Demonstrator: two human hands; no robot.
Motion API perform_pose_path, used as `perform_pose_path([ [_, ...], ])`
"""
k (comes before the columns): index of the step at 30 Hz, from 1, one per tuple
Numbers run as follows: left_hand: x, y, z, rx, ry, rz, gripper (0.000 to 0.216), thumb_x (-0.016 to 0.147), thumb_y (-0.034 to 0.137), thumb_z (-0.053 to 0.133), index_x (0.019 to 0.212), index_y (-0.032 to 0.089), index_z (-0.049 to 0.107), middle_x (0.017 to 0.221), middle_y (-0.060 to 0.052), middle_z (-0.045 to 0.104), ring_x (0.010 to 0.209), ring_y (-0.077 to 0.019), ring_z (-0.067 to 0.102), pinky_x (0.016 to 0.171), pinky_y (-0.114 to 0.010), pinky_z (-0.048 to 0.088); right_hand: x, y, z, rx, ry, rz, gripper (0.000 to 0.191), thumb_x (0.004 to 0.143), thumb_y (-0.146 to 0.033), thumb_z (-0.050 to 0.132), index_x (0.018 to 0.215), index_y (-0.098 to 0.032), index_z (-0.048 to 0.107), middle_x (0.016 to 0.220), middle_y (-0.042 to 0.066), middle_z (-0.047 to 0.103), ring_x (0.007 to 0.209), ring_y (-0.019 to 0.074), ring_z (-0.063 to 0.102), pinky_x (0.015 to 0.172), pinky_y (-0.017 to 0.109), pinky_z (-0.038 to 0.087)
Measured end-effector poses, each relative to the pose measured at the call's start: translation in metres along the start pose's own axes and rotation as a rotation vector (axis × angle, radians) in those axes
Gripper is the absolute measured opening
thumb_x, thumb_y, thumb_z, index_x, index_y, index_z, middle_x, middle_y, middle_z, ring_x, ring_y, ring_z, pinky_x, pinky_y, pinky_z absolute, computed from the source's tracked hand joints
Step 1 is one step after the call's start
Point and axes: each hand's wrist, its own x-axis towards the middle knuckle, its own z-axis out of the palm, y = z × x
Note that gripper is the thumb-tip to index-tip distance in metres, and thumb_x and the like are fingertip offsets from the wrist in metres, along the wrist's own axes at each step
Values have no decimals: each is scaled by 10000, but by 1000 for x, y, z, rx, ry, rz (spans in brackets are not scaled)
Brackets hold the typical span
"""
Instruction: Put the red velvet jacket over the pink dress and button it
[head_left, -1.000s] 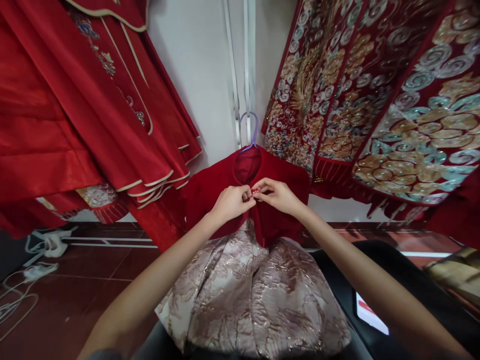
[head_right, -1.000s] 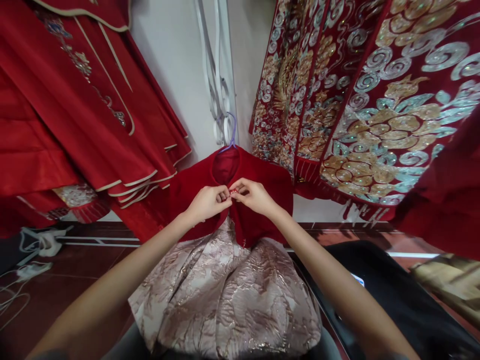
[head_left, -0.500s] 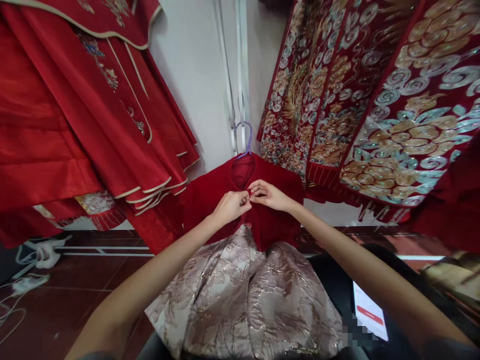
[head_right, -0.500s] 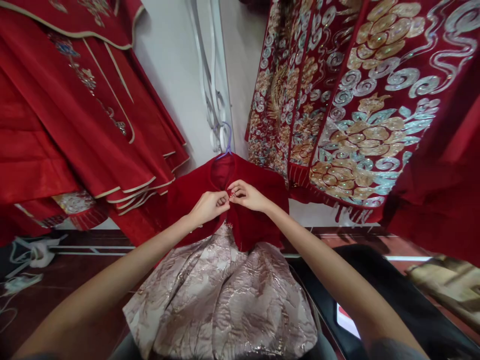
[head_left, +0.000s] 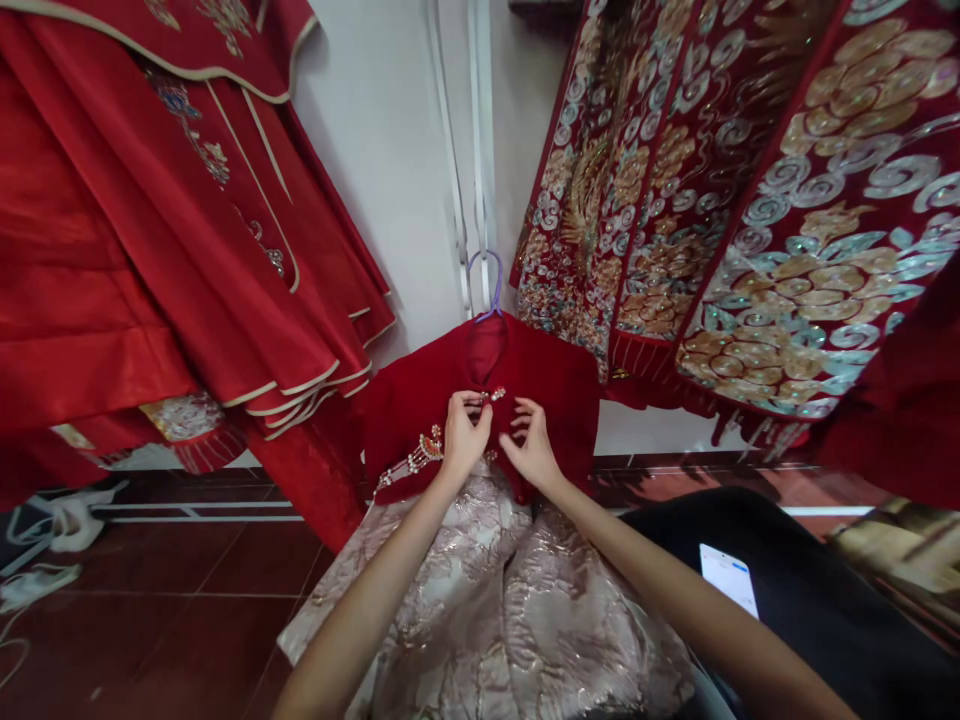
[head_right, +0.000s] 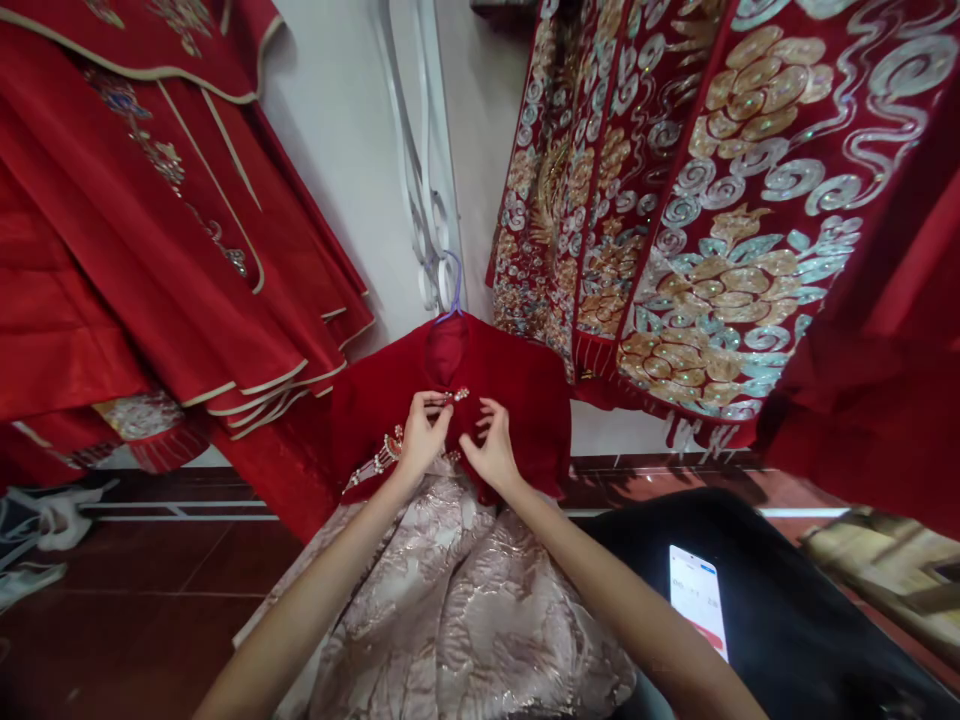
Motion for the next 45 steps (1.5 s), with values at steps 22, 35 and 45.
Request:
perform_pose_path([
  [22,-65,-22,-45,493,-1,208,444,759,48,504,1141,235,629,1145,-88,471,1031,-228,492,936,-398,413,0,-5,-69,-86,-68,341,203,808,-355,371,860,-220,514,697,-5,574,622,170,560,591,280,474],
  [35,-57,10,-57,197,-48,48,272,892,232,468,1087,228,657,1036,-44,692,961,-211,640,879,-312,475,1,-63,-133,-480,-374,-220,760,751,-173,579,1443,-246,273,1123,105,481,1052,234,526,964,433,436],
  [45,-21,75,-33,-45,-611,48,366,851,373,554,1176,216,616,908,-46,657,773,-172,624,731,-284,510,7,-92,-131,-302,-36,-168,100,824,-260,583,915,-220,595,854,44,649,783,184,611,736,298,490],
])
